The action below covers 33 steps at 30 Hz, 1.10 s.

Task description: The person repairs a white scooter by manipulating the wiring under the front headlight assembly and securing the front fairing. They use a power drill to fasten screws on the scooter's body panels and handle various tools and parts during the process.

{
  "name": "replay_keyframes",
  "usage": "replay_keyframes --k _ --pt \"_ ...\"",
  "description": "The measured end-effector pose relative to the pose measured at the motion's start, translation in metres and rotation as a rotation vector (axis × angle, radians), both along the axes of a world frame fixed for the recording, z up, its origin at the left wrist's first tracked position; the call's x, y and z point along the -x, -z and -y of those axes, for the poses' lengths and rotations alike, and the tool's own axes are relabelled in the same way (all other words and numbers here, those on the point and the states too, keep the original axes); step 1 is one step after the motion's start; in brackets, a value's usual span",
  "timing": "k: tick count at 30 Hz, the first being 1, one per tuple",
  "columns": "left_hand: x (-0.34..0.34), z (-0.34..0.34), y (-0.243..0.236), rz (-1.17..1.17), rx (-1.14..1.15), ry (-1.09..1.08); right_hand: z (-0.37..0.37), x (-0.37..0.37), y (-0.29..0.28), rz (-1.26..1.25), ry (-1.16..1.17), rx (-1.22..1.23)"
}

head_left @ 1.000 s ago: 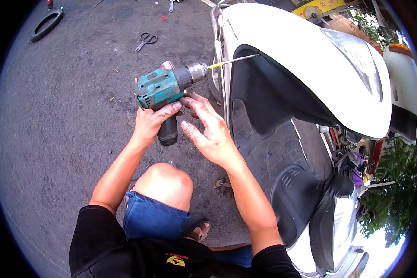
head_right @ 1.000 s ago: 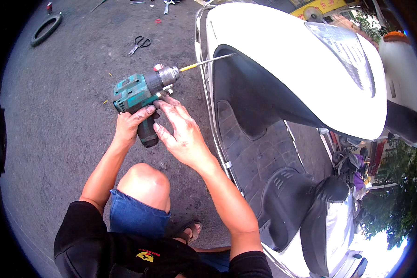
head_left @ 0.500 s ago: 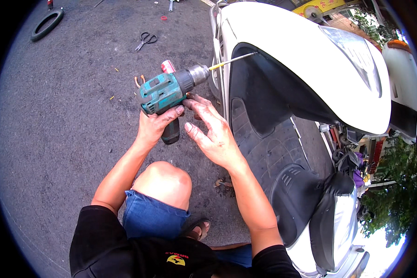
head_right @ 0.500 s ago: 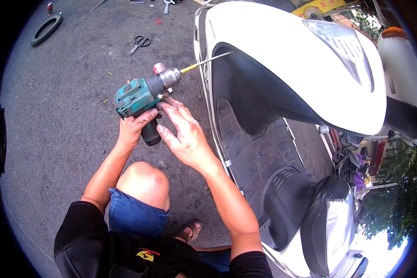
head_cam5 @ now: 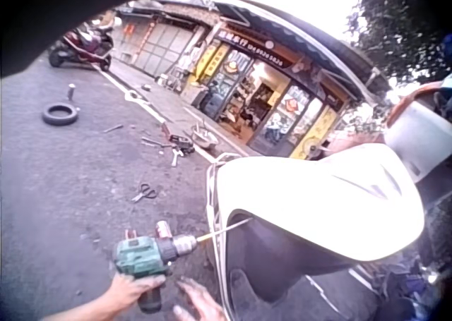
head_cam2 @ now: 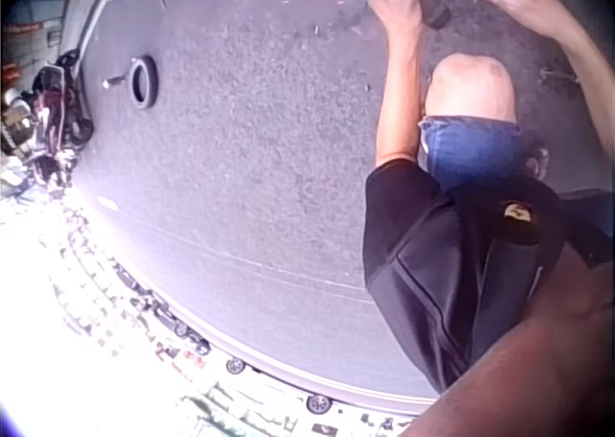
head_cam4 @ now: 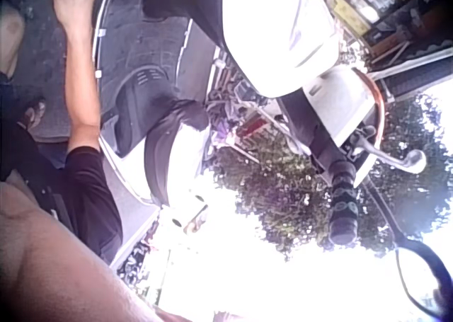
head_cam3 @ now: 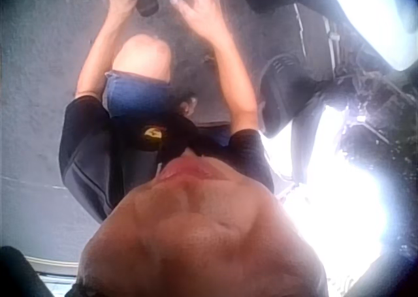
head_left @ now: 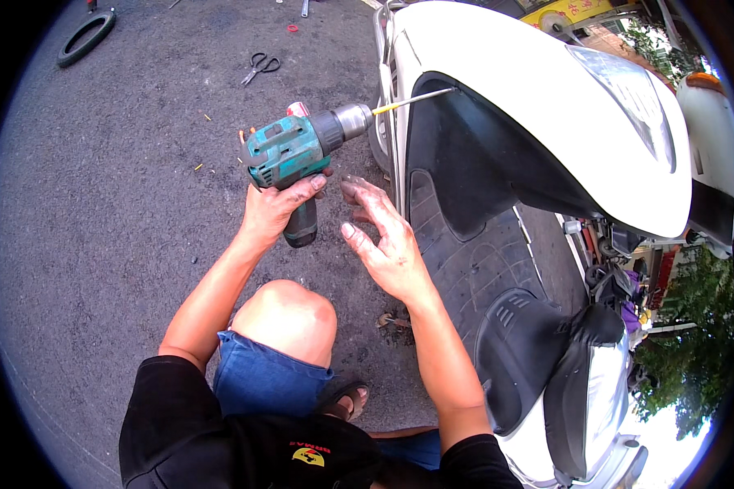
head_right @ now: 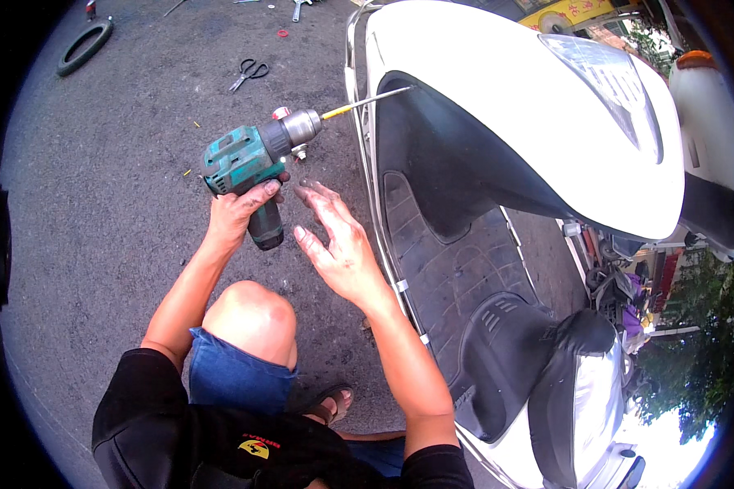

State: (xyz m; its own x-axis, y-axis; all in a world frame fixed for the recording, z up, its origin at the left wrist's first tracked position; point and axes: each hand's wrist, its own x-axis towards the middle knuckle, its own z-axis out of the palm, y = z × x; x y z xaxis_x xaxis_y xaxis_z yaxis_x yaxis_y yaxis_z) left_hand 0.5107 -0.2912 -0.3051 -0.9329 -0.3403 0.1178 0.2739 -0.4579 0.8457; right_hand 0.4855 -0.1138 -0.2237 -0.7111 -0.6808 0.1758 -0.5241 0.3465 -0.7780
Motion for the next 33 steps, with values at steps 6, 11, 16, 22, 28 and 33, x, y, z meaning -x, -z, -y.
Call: replay_keyframes --k 6,11,16,22,28,33 --pt "0.000 -0.002 -0.005 0.005 0.041 -0.049 -0.008 0.000 0.008 0.002 0.008 -0.015" --pt "0.001 0.002 -0.004 0.014 0.038 -0.019 -0.014 -0.003 0.015 0.046 0.036 -0.045" --pt "0.001 0.006 -0.004 0.022 0.043 0.014 -0.022 -0.005 0.026 0.016 0.021 -0.067" --pt "-0.003 0.001 0.002 0.013 -0.053 0.005 -0.030 -0.008 0.030 0.088 0.059 -0.088" --pt "0.003 0.002 -0.001 0.005 -0.009 0.050 -0.033 -0.014 0.036 0.134 0.078 -0.109" --pt "0.005 -0.002 -0.002 -0.033 -0.068 0.034 -0.042 -0.014 0.038 0.228 0.178 -0.022"
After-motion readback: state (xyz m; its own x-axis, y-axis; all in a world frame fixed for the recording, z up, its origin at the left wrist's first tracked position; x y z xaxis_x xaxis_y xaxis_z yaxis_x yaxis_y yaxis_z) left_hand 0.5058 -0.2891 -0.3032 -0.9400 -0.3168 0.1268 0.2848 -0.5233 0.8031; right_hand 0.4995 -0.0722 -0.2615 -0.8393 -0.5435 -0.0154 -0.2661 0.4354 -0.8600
